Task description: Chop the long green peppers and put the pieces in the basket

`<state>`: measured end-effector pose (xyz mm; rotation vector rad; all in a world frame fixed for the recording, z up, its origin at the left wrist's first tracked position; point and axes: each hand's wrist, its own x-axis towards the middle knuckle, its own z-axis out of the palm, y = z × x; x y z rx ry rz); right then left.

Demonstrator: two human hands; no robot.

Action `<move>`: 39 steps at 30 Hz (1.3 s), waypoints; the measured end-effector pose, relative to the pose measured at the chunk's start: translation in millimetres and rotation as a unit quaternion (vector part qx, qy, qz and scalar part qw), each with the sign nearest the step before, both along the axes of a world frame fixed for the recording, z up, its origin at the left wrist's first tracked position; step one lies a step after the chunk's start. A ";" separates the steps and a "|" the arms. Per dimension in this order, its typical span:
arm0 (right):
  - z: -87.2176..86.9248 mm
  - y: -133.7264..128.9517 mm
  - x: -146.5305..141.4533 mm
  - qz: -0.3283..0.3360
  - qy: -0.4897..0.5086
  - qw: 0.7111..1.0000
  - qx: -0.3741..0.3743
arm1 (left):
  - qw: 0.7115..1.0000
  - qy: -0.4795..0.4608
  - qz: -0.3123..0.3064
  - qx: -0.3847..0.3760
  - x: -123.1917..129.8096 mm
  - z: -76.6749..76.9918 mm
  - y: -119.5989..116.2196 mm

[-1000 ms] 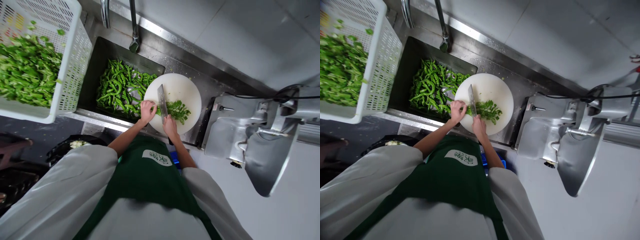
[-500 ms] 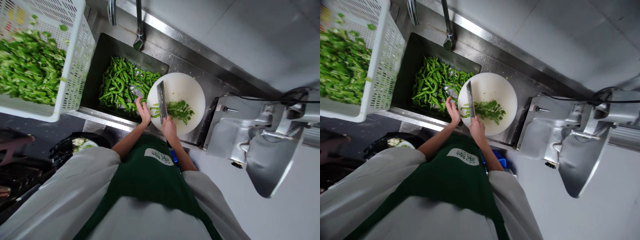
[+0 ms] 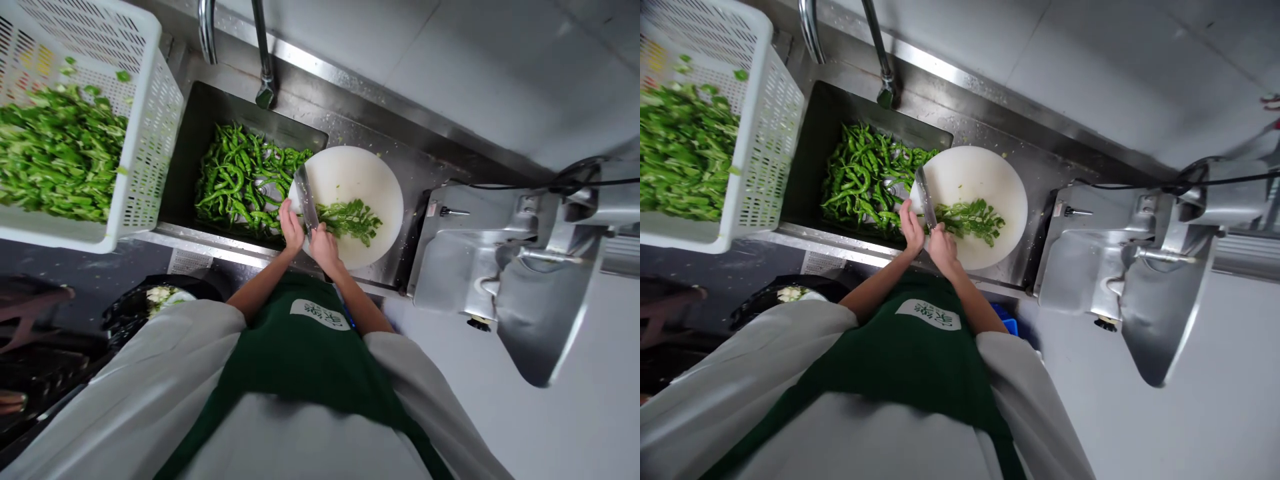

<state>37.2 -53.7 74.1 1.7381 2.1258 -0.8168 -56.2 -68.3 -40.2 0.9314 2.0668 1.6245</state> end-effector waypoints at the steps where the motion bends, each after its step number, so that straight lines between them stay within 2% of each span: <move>1: -0.9 0.8 -1.4 -0.002 0.005 1.000 0.005 | 1.000 0.009 -0.013 -0.004 0.6 0.1 0.3; 3: -1.2 6.8 2.1 -0.002 0.026 1.000 0.000 | 0.999 0.032 -0.035 -0.015 -0.4 0.6 0.3; 5: 2.4 15.3 14.3 0.002 0.049 0.999 -0.017 | 0.998 0.054 -0.026 -0.030 -5.6 0.6 -2.0; 9: 17.3 14.4 36.2 0.007 0.056 0.998 -0.003 | 0.993 0.071 0.075 -0.051 -26.3 -4.9 -17.4; 11: 22.2 2.1 31.8 0.013 0.053 0.998 0.011 | 0.989 0.062 0.122 -0.059 -34.3 -8.6 -27.5; 13: 21.1 -11.1 18.4 0.028 0.054 0.998 0.005 | 0.987 0.044 0.136 -0.072 -34.8 -10.0 -35.1; 15: 14.1 -18.1 4.0 0.037 0.055 0.998 -0.007 | 0.991 0.028 0.102 -0.080 -26.7 -8.4 -38.3; 17: 4.6 -15.3 -2.8 0.033 0.058 0.998 -0.010 | 0.996 0.026 0.028 -0.079 -13.1 -5.3 -37.7; 20: -2.7 3.4 12.2 0.029 0.090 0.995 -0.019 | 0.991 0.055 -0.084 -0.091 5.9 -1.1 -33.6; 22: 1.2 17.6 40.1 0.020 0.104 0.994 -0.016 | 0.981 0.093 -0.119 -0.119 12.1 1.2 -30.0; 24: 10.5 27.3 78.9 -0.005 0.077 0.997 0.024 | 0.970 0.136 -0.145 -0.142 13.2 3.5 -24.0; 28: 26.9 30.1 162.7 -0.070 -0.083 0.987 0.117 | 0.955 0.188 -0.186 -0.133 16.8 7.7 0.9; 31: 24.3 19.9 200.6 -0.103 -0.169 0.974 0.111 | 0.946 0.189 -0.240 -0.105 37.0 8.6 27.4; 33: 17.5 9.5 205.2 -0.100 -0.177 0.975 0.088 | 0.939 0.185 -0.279 -0.086 58.9 7.9 43.3; 36: 8.0 -3.8 190.6 -0.067 -0.141 0.985 0.067 | 0.931 0.182 -0.309 -0.072 90.7 7.0 58.7; 39: 0.8 -3.9 183.8 -0.056 -0.067 0.993 0.076 | 0.925 0.178 -0.333 -0.054 105.3 8.8 62.0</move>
